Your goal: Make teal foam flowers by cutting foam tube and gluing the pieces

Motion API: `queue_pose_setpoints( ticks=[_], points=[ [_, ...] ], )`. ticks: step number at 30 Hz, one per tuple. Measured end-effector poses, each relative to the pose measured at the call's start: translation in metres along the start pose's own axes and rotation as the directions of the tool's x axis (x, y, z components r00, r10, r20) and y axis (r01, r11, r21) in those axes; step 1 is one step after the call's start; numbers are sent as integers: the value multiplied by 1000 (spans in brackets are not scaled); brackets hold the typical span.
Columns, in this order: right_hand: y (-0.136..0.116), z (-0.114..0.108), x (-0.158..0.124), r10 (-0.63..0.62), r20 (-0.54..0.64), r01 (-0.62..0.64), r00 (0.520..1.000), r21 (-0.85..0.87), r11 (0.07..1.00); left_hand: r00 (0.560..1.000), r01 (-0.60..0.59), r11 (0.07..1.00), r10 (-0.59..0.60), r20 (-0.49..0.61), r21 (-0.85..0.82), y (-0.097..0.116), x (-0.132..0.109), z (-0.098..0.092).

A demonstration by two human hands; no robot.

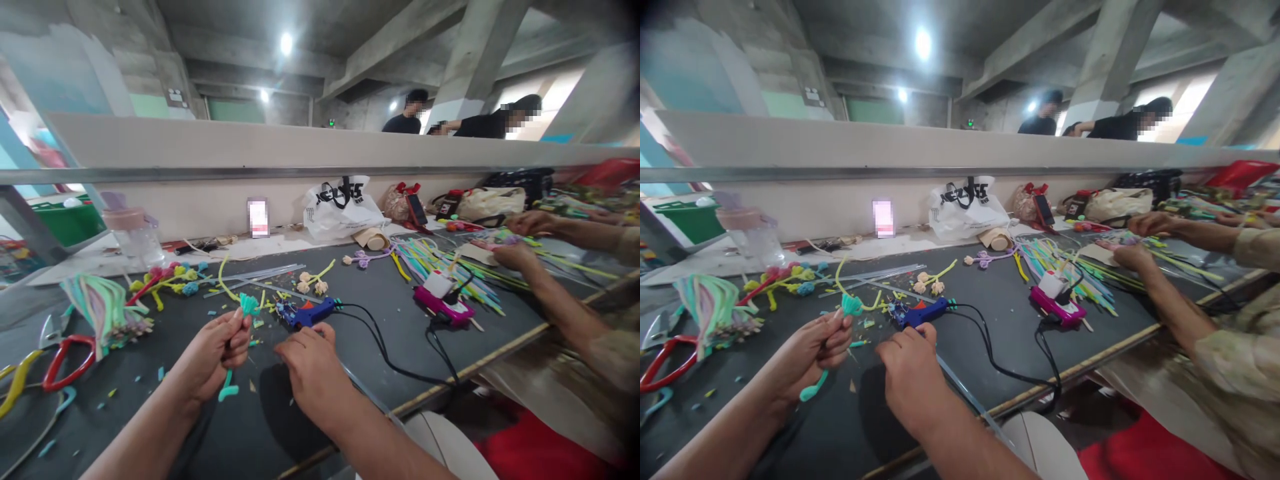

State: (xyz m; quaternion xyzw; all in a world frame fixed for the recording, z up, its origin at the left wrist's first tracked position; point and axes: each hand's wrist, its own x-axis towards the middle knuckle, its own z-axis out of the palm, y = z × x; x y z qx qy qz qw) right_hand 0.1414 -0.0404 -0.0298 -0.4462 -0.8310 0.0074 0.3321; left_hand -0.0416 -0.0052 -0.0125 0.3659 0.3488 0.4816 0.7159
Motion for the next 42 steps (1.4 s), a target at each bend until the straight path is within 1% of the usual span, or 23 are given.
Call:
queue_pose_setpoints(
  ticks=[2,4,6,8,9,10,11,12,13,14,15,16,17,18,19,21,25,27,30,34,36,39,42],
  points=[
    [-2,-2,3,61,-91,-58,994,41,998,999,23,999,-24,22,31,-2,-1,2],
    [-4,-5,5,107,-148,-97,983,71,993,998,46,998,-48,43,48,-5,-3,4],
    [-6,-9,6,123,-171,-106,978,102,989,997,56,997,-58,54,53,-6,-5,6],
    [-8,-13,4,148,-178,-121,973,154,981,998,42,998,-44,52,46,-5,-6,7],
    [-9,-15,3,181,-172,-144,968,210,967,999,28,999,-29,45,38,-3,-7,8],
    [-10,-18,2,230,-152,-176,961,302,937,999,13,999,-14,37,30,-2,-7,8],
    [-11,-21,1,284,-108,-212,953,431,877,1000,2,1000,-3,29,21,0,-8,8],
    [-13,-24,0,330,-50,-241,943,584,775,1000,-2,1000,2,21,12,2,-8,8],
    [-16,-27,0,359,13,-252,933,736,629,1000,-3,1000,3,15,5,3,-9,8],
    [-18,-30,0,364,70,-243,929,857,454,1000,-2,1000,2,11,-1,3,-9,8],
    [-20,-32,1,353,115,-221,929,935,279,1000,-2,1000,2,9,-6,4,-9,8],
    [-22,-34,2,340,144,-198,930,972,130,1000,-5,1000,5,10,-11,3,-10,8],
    [-23,-35,3,331,163,-181,929,983,22,1000,-10,1000,10,11,-15,3,-9,8],
    [-24,-35,4,332,182,-175,926,983,-51,1000,-18,1000,19,15,-17,2,-9,7],
    [-23,-35,4,337,202,-181,920,979,-94,999,-25,1000,25,19,-19,2,-8,6],
    [-22,-33,5,369,220,-189,903,975,-118,999,-34,999,34,26,-22,1,-7,4],
    [-18,-30,4,413,214,-185,885,977,-108,999,-38,999,39,23,-27,1,-6,2],
    [-17,-30,2,430,217,-208,877,976,-69,999,-43,999,44,17,-31,1,-6,2],
    [-16,-30,0,477,223,-252,850,968,-3,999,-39,999,40,22,-37,0,-6,2],
    [-14,-27,1,550,234,-303,802,952,38,999,-35,999,37,35,-40,0,-6,2],
    [-12,-25,3,550,258,-336,794,941,44,999,-37,998,39,34,-46,1,-6,2],
    [-12,-23,5,487,345,-400,802,916,11,999,-41,997,42,23,-59,2,-7,2],
    [-14,-21,7,456,403,-458,793,889,10,999,-49,997,50,15,-63,3,-8,2]
  ],
)
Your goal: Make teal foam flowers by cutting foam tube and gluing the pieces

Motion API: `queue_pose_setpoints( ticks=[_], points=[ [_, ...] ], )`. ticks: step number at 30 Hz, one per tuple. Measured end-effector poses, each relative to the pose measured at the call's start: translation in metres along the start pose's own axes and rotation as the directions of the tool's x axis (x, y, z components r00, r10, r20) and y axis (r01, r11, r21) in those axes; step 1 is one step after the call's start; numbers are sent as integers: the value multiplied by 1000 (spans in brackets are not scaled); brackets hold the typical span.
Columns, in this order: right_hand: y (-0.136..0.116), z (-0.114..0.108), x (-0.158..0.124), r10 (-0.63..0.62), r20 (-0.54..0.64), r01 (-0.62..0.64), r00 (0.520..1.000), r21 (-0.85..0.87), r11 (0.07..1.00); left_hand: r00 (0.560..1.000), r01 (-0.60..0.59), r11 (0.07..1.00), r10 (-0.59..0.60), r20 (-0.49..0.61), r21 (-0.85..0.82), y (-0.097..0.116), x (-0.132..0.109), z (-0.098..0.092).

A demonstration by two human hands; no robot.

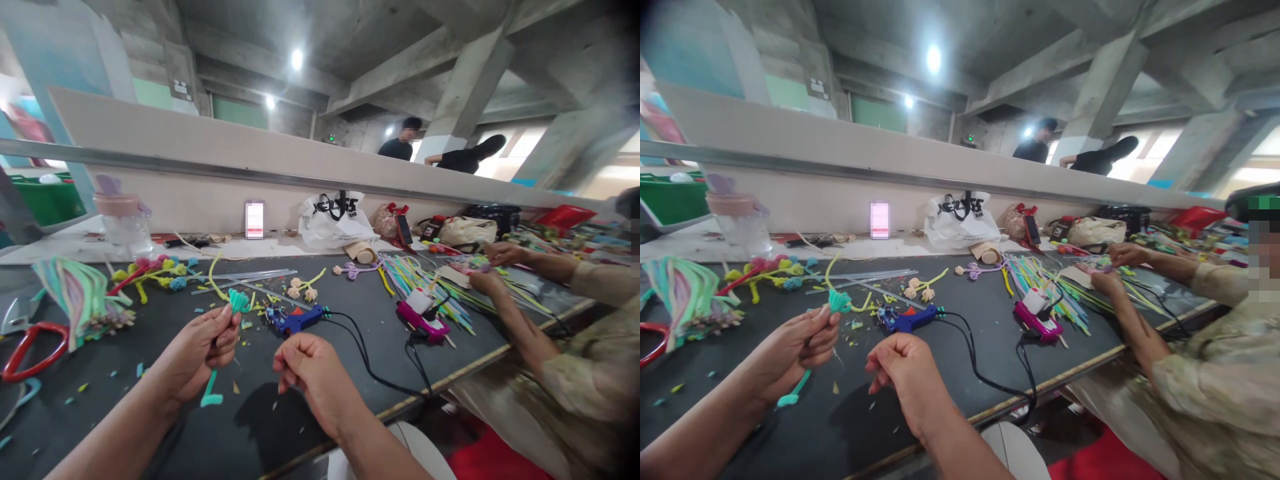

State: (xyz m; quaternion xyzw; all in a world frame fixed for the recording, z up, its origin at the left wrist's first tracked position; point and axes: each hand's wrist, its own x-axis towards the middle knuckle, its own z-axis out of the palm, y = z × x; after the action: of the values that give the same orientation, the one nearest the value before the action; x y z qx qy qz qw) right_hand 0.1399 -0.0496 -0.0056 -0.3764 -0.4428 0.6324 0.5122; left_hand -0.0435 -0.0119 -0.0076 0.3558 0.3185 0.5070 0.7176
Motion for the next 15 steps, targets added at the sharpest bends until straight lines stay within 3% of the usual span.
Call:
queue_pose_setpoints(
  ticks=[2,4,6,7,9,11,12,13,15],
  points=[
    [2,1,1,36,-8,-37,999,-64,997,1000,-6,1000,6,9,5,1,0,1],
    [6,1,1,65,-37,-72,997,-236,969,1000,-16,1000,16,9,8,2,0,3],
    [12,1,-1,-7,-29,-10,1000,-525,851,1000,-23,1000,23,2,5,4,-1,4],
    [15,2,-3,-87,34,87,996,-662,745,1000,-23,1000,23,-4,1,4,-1,4],
    [21,5,-9,-243,292,376,925,-793,480,1000,-21,1000,21,-18,-5,5,0,4],
    [24,9,-16,-335,536,623,775,-737,262,999,-24,1000,24,-25,-10,6,0,4],
    [23,11,-19,-356,592,676,723,-711,192,999,-30,999,30,-25,-12,6,0,3],
    [21,12,-22,-365,610,691,703,-708,148,999,-36,999,36,-24,-12,7,0,3],
    [13,10,-23,-385,562,643,732,-757,117,999,-45,999,45,-28,-12,7,1,2]
  ],
)
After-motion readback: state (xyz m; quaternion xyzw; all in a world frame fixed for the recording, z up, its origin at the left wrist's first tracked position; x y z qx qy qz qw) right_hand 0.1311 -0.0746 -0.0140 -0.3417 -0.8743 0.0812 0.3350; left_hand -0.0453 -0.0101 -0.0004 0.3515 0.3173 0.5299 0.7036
